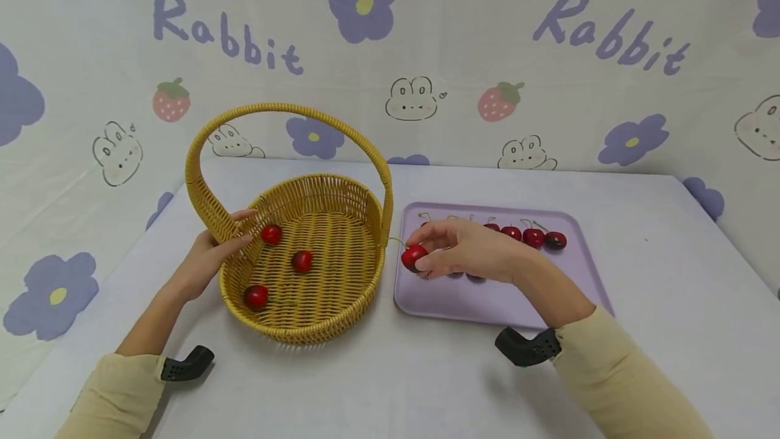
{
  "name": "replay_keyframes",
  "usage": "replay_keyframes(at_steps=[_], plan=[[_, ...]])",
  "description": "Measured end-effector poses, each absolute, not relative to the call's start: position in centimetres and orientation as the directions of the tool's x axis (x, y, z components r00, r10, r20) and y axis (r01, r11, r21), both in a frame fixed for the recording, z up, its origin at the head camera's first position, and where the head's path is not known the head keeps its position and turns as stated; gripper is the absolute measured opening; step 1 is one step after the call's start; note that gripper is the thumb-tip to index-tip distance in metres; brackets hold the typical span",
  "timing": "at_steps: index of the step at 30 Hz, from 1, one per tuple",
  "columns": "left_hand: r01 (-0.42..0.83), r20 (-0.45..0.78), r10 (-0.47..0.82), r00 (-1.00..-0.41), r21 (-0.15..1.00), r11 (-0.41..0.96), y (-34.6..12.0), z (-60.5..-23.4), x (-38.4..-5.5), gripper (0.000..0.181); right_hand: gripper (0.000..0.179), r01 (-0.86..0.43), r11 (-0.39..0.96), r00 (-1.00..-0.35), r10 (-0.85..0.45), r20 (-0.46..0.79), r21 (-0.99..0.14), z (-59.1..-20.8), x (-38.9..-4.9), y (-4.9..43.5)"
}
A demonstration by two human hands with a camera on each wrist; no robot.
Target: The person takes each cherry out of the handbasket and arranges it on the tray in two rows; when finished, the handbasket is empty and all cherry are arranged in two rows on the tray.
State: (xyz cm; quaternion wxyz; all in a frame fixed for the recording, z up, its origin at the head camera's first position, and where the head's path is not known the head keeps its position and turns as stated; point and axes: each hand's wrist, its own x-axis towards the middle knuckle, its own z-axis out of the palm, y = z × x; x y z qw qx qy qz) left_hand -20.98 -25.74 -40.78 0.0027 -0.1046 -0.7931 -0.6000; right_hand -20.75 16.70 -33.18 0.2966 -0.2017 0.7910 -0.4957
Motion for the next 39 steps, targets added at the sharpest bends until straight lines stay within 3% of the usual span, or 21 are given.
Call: replay_keyframes(at_steps=[27,39], plan=[[0.19,0.148,0.16,-0.976,0.939,0.286,-26.0,-41.2,-20.9,0.048,0.027,0.161,0.204,-0.83,-0.501,-0.244,-0.966,-37.6,-21.2,25.3],[0.182,0.142,0.16,-0.977,0.945,0.273,-25.7,-40.8,-20.8,0.048,0.044,0.156,0.275,-0.876,-0.406,-0.262,-0.949,-39.0,-21.1,27.5]])
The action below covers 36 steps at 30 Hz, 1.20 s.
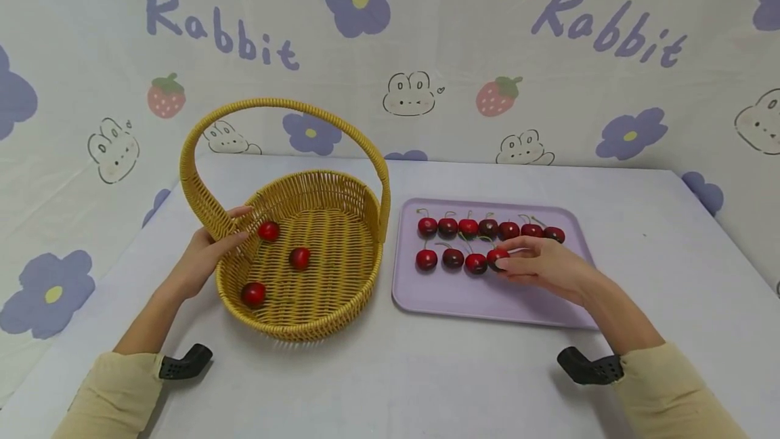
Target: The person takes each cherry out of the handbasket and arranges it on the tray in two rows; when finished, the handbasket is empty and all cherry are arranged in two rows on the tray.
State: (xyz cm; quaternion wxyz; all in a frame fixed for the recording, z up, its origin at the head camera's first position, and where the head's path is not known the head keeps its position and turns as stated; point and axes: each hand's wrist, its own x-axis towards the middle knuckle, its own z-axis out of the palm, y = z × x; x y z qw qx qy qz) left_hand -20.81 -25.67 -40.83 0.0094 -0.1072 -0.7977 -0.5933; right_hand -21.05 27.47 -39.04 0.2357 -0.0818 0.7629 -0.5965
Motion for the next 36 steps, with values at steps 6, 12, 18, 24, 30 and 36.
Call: replay_keyframes(at_steps=[6,12,18,24,30,36], plan=[[0.182,0.142,0.157,-0.977,0.944,0.276,-25.6,-40.9,-20.8,0.048,0.042,0.17,0.297,-0.879,-0.386,-0.281,-0.94,-39.4,-20.8,27.9],[0.179,0.14,0.155,-0.978,0.944,0.277,-25.7,-40.9,-20.9,0.047,0.039,0.18,0.307,-0.885,-0.365,-0.29,-0.935,-39.6,-20.9,27.8],[0.189,0.153,0.147,-0.977,0.941,0.282,-25.5,-40.9,-20.8,0.046,0.049,0.181,0.369,-0.89,-0.332,-0.311,-0.911,-39.6,-20.9,27.6],[0.195,0.161,0.137,-0.977,0.937,0.29,-25.4,-40.8,-20.8,0.046,0.054,0.18,0.407,-0.9,-0.299,-0.317,-0.896,-39.7,-21.0,27.3],[0.203,0.171,0.131,-0.976,0.935,0.292,-25.4,-40.8,-20.7,0.045,0.059,0.15,0.473,-0.914,-0.268,-0.304,-0.868,-39.6,-20.9,27.0],[0.206,0.175,0.131,-0.976,0.935,0.29,-25.4,-40.9,-20.7,0.045,0.061,0.142,0.504,-0.922,-0.246,-0.299,-0.852,-39.4,-20.8,26.6]])
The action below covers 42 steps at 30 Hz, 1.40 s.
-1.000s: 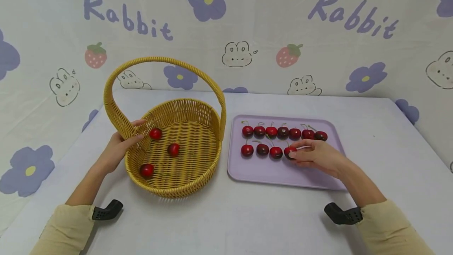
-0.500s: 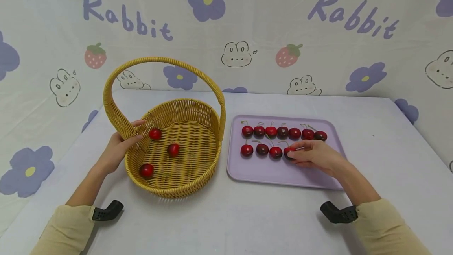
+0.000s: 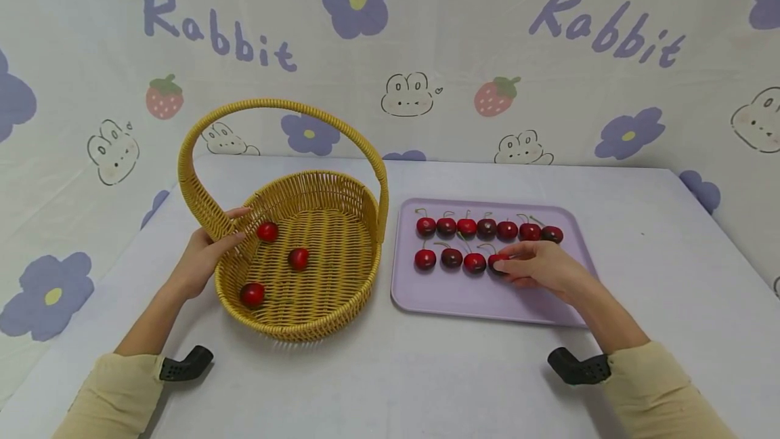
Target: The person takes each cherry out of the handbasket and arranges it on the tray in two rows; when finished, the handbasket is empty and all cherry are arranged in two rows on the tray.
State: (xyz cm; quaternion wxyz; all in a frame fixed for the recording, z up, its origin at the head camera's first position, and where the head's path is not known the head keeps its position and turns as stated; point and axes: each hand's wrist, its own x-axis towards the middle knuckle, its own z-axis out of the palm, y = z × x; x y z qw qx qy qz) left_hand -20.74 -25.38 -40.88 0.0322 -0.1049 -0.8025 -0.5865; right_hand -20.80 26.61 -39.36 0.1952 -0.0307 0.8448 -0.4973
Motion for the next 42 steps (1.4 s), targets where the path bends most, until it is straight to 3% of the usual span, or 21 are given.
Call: replay_keyframes(at_steps=[32,42], plan=[[0.206,0.174,0.132,-0.976,0.936,0.285,-25.4,-41.0,-20.8,0.045,0.057,0.15,0.492,-0.925,-0.236,-0.297,-0.858,-38.8,-21.3,27.7],[0.207,0.175,0.132,-0.976,0.935,0.287,-25.5,-41.0,-20.9,0.045,0.053,0.007,0.564,-0.87,-0.404,-0.283,-0.826,-35.1,-21.1,27.9]])
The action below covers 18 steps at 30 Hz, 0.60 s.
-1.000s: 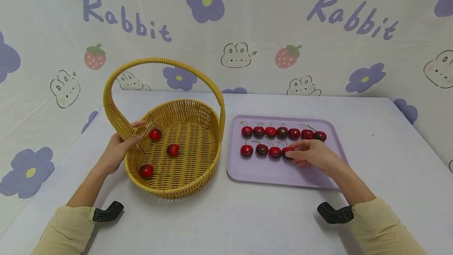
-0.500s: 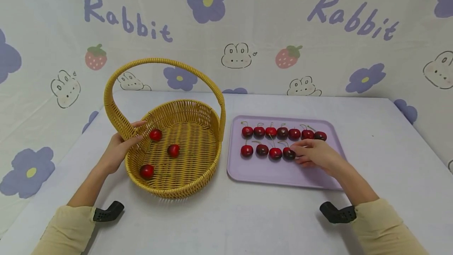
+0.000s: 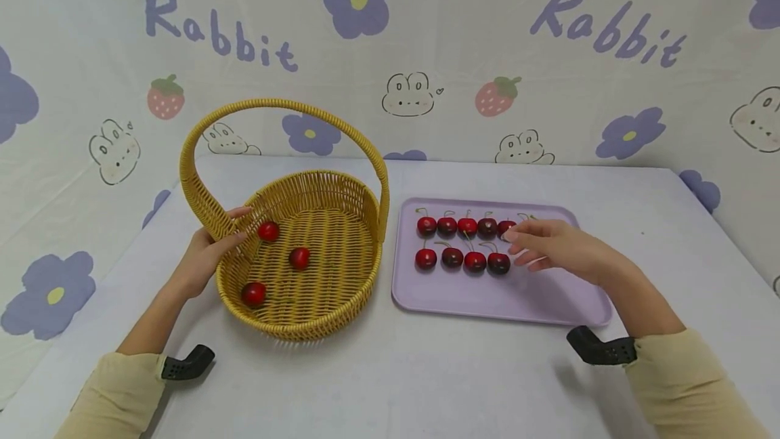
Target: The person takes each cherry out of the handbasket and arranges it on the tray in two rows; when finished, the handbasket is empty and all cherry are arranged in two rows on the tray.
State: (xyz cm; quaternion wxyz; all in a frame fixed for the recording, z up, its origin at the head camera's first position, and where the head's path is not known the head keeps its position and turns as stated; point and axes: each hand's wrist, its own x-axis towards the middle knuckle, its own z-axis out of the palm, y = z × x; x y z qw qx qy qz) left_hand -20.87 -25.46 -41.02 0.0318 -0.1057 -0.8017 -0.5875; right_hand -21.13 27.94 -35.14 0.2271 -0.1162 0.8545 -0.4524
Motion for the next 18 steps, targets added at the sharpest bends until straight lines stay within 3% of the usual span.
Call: replay_keyframes(at_steps=[6,18], plan=[[0.213,0.182,0.132,-0.974,0.935,0.283,-25.5,-41.0,-21.0,0.045,0.044,-0.037,0.478,-0.802,-0.538,-0.259,-0.878,-34.1,-21.2,26.3],[0.202,0.173,0.127,-0.977,0.94,0.276,-25.4,-41.0,-20.9,0.045,0.03,0.015,0.114,-0.542,-0.834,-0.104,-0.993,-33.0,-21.5,21.4]])
